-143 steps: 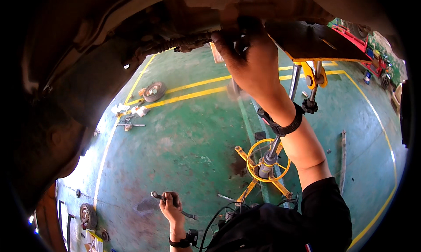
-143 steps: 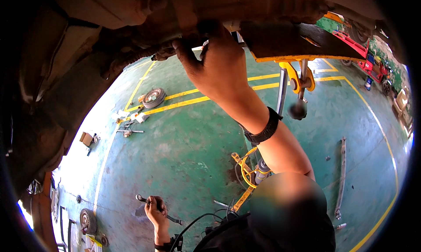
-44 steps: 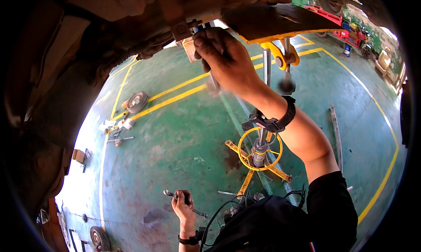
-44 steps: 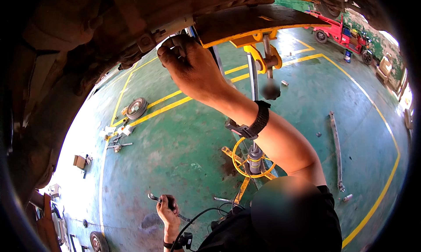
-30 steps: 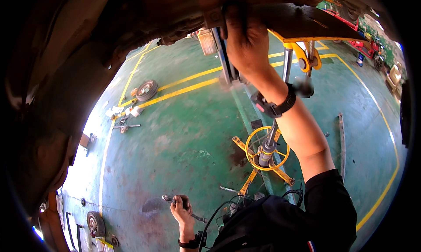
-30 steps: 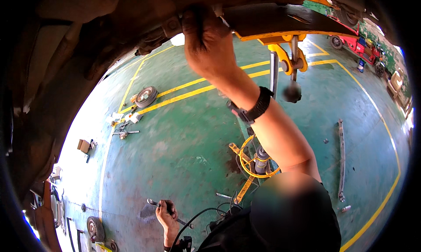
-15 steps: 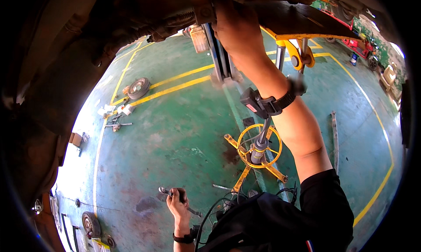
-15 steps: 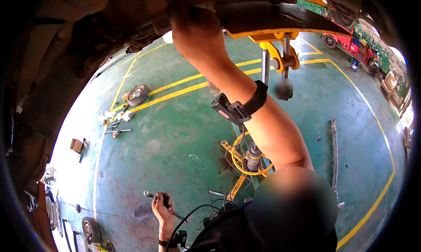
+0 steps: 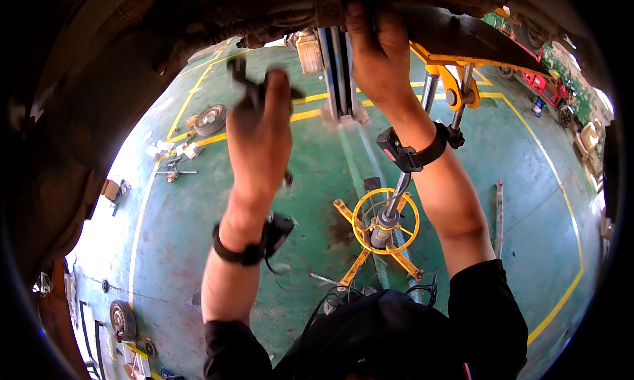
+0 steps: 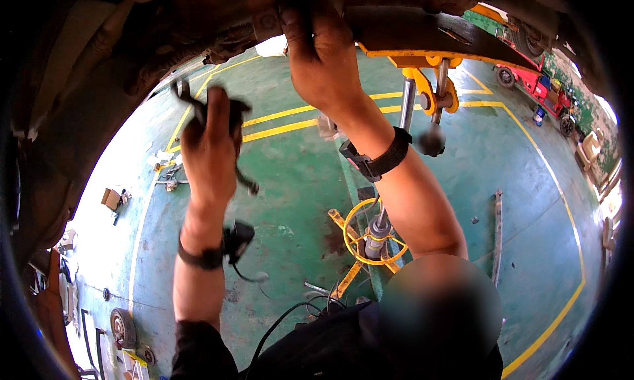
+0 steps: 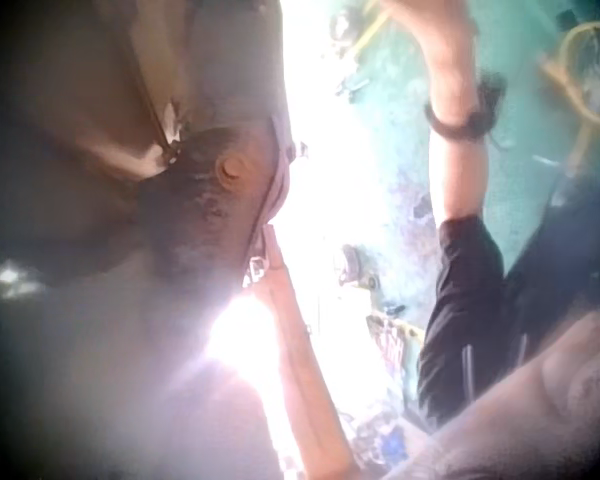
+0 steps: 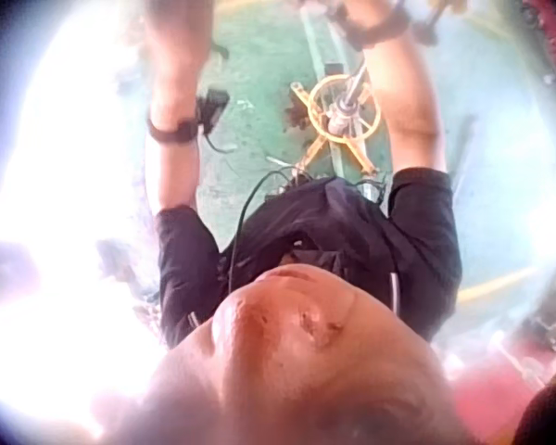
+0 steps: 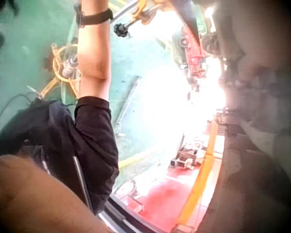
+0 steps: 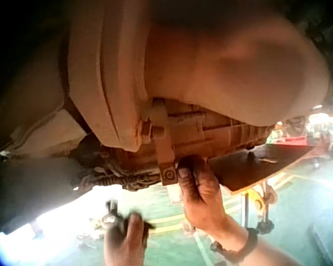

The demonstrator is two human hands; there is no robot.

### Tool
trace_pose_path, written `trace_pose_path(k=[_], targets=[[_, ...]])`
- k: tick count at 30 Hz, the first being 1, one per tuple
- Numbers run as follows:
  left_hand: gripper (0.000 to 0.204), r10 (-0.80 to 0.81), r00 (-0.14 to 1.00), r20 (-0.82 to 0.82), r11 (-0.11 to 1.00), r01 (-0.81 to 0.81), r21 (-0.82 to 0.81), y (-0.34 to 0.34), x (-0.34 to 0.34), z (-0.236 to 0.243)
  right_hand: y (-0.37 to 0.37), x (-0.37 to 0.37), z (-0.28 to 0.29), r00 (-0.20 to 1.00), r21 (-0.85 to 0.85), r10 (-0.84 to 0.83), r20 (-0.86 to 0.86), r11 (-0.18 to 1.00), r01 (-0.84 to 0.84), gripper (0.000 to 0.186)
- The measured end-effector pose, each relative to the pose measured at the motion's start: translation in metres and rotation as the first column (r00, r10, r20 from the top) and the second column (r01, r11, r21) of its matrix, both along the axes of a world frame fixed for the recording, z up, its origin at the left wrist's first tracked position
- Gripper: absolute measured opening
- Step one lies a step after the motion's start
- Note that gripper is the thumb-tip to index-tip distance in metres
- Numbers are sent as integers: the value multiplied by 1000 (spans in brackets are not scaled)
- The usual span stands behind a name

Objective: The person manipulates mechanical components on the underside of a vehicle using a wrench and their hands. They loosen bolts, remove small parts, and place them into a box on the floor.

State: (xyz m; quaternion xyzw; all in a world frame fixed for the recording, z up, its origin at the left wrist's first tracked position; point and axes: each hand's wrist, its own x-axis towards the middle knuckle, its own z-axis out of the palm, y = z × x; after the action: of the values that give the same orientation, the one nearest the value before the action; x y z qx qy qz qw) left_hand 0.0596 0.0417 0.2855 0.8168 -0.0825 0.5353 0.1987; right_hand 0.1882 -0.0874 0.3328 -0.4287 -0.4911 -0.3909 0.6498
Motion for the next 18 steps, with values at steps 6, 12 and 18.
trace_pose_path(k=[6, 12, 18], targets=[[47, -351, 931, 103, 496, 278, -823, -27, 35, 68, 5, -1, 2, 977, 47, -200, 70, 979, 197, 12], [30, -477, 817, 324, 393, 528, -753, -34, 51, 65, 7, 8, 3, 971, 69, -227, 74, 973, 222, 15], [21, -579, 726, 371, 290, 608, -739, -35, 50, 65, 20, 33, 8, 769, 259, -586, 255, 808, 530, 17]])
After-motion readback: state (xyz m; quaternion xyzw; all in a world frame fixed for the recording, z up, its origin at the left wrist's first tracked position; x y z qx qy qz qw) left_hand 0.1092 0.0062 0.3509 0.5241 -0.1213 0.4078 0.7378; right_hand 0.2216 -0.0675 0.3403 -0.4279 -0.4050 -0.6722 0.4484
